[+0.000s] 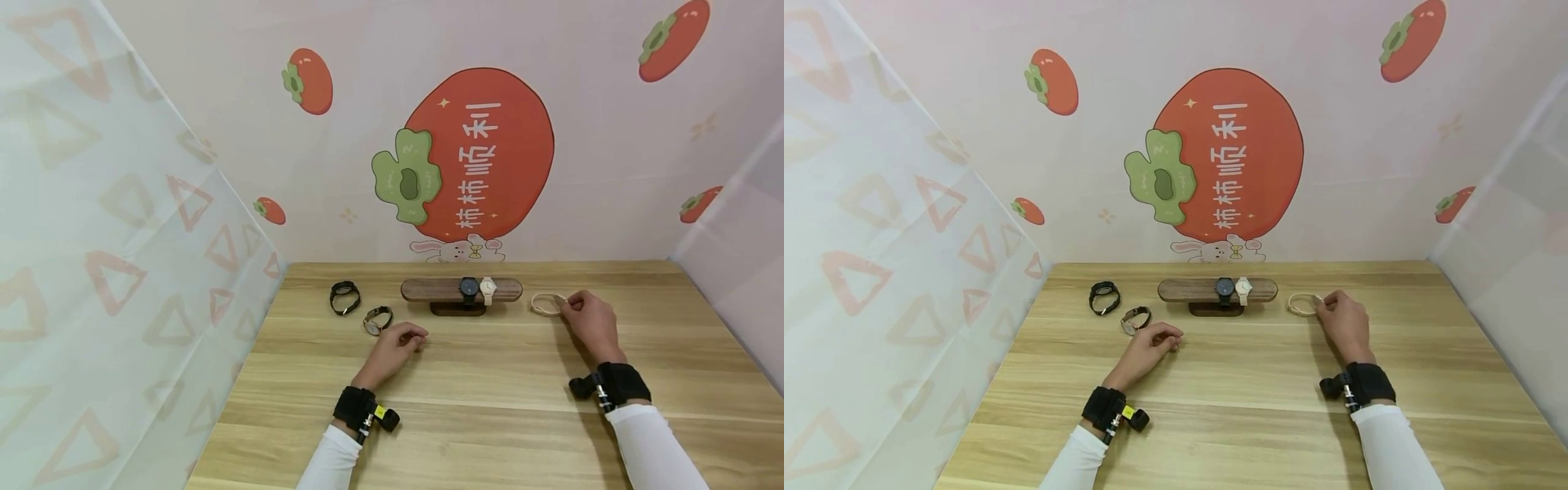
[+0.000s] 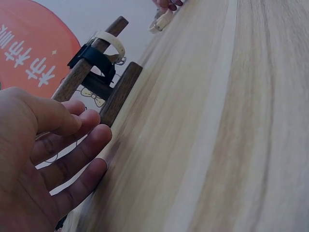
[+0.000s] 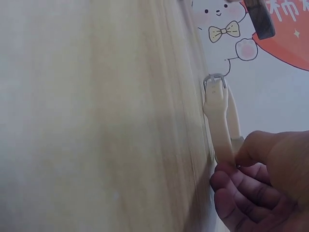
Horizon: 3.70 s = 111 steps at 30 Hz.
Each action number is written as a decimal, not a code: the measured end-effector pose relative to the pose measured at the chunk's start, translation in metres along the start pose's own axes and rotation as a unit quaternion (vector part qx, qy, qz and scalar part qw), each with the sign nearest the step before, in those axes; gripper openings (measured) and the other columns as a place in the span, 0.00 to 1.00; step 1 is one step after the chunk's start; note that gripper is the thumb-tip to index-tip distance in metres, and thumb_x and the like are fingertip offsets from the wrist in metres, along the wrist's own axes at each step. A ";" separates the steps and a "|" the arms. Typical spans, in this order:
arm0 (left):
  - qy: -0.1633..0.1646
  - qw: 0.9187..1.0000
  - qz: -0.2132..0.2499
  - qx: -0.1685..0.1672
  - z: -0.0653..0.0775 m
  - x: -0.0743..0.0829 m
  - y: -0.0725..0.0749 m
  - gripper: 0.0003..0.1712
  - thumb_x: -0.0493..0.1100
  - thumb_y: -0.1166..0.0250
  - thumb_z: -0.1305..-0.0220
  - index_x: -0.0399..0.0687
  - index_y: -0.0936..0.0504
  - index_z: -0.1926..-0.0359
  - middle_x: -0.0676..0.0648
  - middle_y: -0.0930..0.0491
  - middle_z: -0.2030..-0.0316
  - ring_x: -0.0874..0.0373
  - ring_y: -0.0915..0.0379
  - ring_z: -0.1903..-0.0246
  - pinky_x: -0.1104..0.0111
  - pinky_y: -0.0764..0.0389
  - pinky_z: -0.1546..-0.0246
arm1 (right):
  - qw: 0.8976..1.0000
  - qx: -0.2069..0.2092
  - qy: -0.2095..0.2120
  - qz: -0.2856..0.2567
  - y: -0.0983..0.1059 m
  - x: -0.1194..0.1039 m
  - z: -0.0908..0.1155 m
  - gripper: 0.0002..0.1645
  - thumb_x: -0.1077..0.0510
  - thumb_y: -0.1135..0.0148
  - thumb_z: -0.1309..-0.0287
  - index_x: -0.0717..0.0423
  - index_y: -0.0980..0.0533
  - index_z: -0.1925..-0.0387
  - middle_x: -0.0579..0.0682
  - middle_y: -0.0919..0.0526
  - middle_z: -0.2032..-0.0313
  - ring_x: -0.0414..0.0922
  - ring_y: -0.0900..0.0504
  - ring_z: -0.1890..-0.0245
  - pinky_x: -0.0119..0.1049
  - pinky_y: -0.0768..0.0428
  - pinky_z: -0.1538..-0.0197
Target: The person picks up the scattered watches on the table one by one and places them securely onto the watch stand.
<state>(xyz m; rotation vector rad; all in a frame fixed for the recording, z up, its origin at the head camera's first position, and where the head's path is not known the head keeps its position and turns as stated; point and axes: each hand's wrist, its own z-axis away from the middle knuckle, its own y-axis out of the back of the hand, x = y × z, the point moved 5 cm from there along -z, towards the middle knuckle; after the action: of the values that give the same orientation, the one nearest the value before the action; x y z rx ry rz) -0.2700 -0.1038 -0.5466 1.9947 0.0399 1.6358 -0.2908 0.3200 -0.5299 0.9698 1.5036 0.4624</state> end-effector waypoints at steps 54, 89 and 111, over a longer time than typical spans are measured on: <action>0.003 0.999 0.034 0.023 -0.038 0.020 -0.063 0.19 0.53 0.40 0.18 0.51 0.16 0.36 0.46 0.14 0.43 0.59 0.14 0.50 0.69 0.13 0.49 | 0.967 -0.118 0.225 -0.024 -0.059 -0.127 0.054 0.06 0.60 0.28 0.41 0.47 0.16 0.62 0.41 0.15 0.70 0.36 0.20 0.69 0.33 0.22 0.66; -0.027 0.986 0.144 0.073 -0.029 0.030 -0.057 0.14 0.49 0.29 0.26 0.54 0.15 0.45 0.47 0.16 0.46 0.58 0.16 0.53 0.60 0.10 0.52 | 0.966 -0.112 0.178 -0.153 -0.070 -0.134 0.065 0.07 0.60 0.29 0.30 0.52 0.15 0.53 0.49 0.12 0.59 0.44 0.16 0.61 0.34 0.16 0.59; -0.064 0.982 0.127 0.120 -0.031 0.035 -0.053 0.10 0.41 0.29 0.29 0.44 0.09 0.50 0.42 0.15 0.49 0.52 0.17 0.45 0.66 0.13 0.41 | 0.961 -0.133 0.173 -0.168 -0.075 -0.139 0.068 0.22 0.54 0.21 0.37 0.54 0.19 0.45 0.54 0.14 0.52 0.44 0.14 0.60 0.32 0.17 0.61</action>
<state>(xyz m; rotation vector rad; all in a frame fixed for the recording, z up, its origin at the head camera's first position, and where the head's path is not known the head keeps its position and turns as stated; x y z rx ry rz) -0.2726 -0.0341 -0.5350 2.3679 -0.0734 1.7203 -0.2596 0.1511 -0.5150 0.4230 1.8231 0.5895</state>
